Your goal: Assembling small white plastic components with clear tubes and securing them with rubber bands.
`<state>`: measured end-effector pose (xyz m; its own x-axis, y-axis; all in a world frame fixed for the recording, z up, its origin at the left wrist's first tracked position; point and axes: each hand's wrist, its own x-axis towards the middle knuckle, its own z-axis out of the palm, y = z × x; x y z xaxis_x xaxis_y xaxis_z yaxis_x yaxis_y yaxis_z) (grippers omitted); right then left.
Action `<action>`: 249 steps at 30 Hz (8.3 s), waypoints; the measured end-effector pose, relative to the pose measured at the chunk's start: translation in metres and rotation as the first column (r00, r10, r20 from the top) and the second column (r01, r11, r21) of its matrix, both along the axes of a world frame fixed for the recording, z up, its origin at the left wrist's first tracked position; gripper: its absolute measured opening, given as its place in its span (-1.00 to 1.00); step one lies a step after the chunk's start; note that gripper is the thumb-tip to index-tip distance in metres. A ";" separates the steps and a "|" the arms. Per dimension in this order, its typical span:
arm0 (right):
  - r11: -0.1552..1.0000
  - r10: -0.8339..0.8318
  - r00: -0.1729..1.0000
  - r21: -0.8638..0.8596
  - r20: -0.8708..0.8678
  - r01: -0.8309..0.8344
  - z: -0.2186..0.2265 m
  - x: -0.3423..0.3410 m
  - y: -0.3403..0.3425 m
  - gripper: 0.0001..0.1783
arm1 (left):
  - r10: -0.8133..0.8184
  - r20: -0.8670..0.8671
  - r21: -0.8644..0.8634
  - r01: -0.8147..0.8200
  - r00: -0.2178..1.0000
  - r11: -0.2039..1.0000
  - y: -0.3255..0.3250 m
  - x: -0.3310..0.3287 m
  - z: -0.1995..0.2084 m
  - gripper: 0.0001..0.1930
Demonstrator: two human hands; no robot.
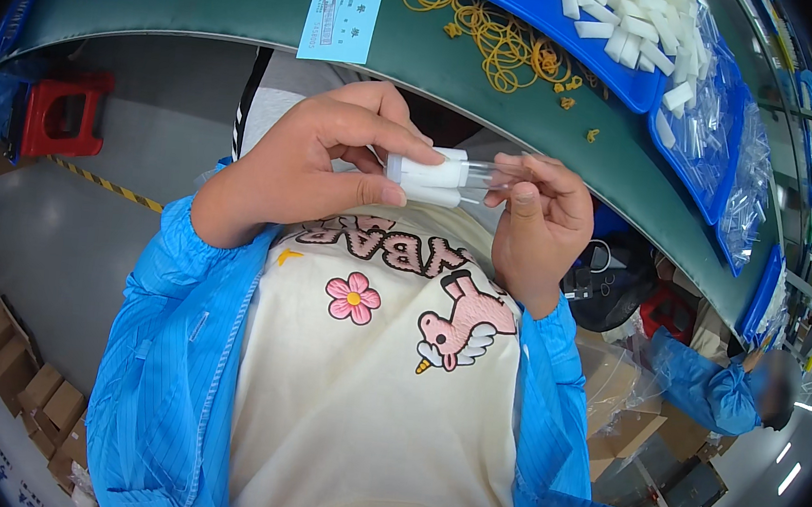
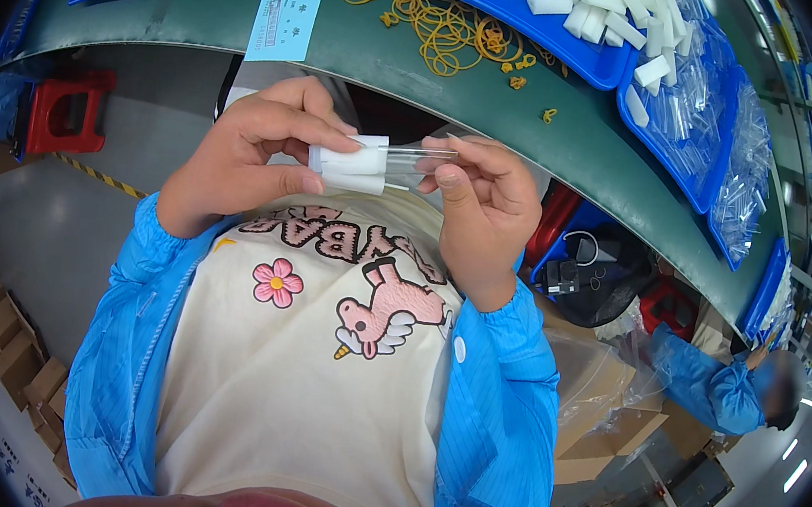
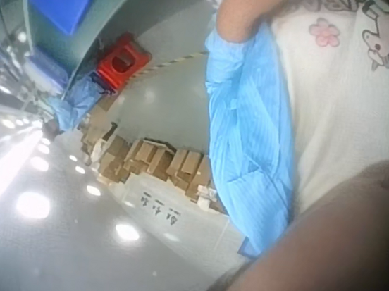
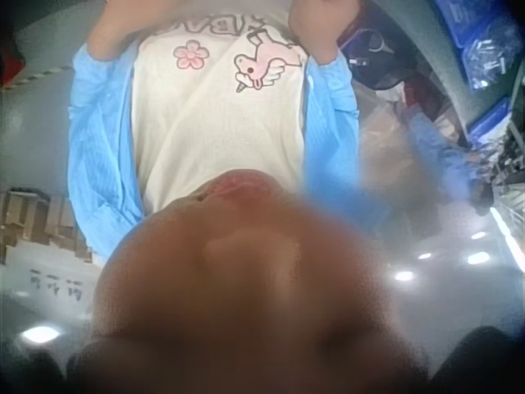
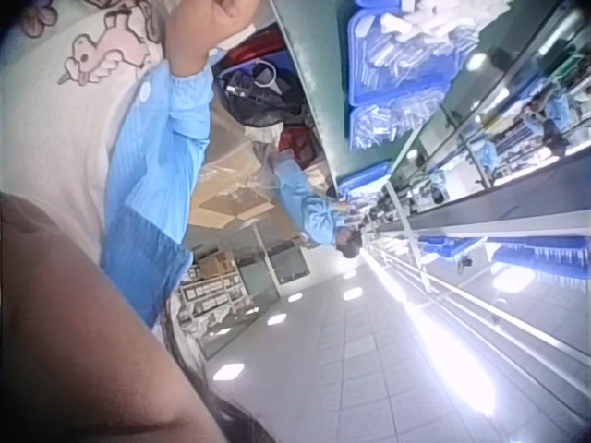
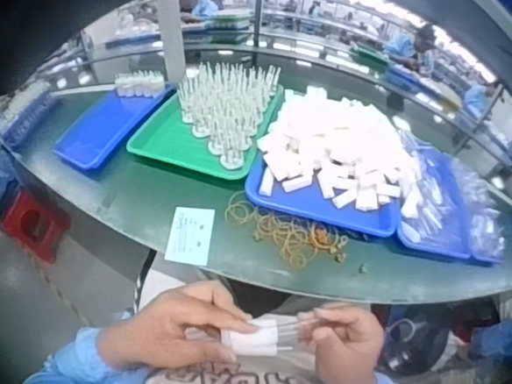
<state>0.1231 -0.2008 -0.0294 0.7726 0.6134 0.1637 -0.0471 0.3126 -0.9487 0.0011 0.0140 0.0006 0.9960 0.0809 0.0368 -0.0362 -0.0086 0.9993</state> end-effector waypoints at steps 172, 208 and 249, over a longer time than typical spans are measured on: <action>0.999 -0.016 0.989 -0.033 0.148 0.021 -0.009 -0.009 -0.001 -0.77 | 0.013 0.055 0.228 -0.025 0.998 0.973 -0.002 -0.009 0.005 -0.62; 0.994 0.048 0.957 -0.112 0.285 -0.017 0.004 -0.002 0.002 -0.73 | 0.152 -0.127 -0.428 -0.193 0.980 0.883 -0.015 -0.003 -0.003 -0.77; 1.000 -0.018 0.959 0.020 0.283 0.012 -0.004 -0.005 0.004 -0.73 | 0.134 0.011 -0.551 -0.106 0.991 0.828 -0.019 -0.009 -0.031 -0.68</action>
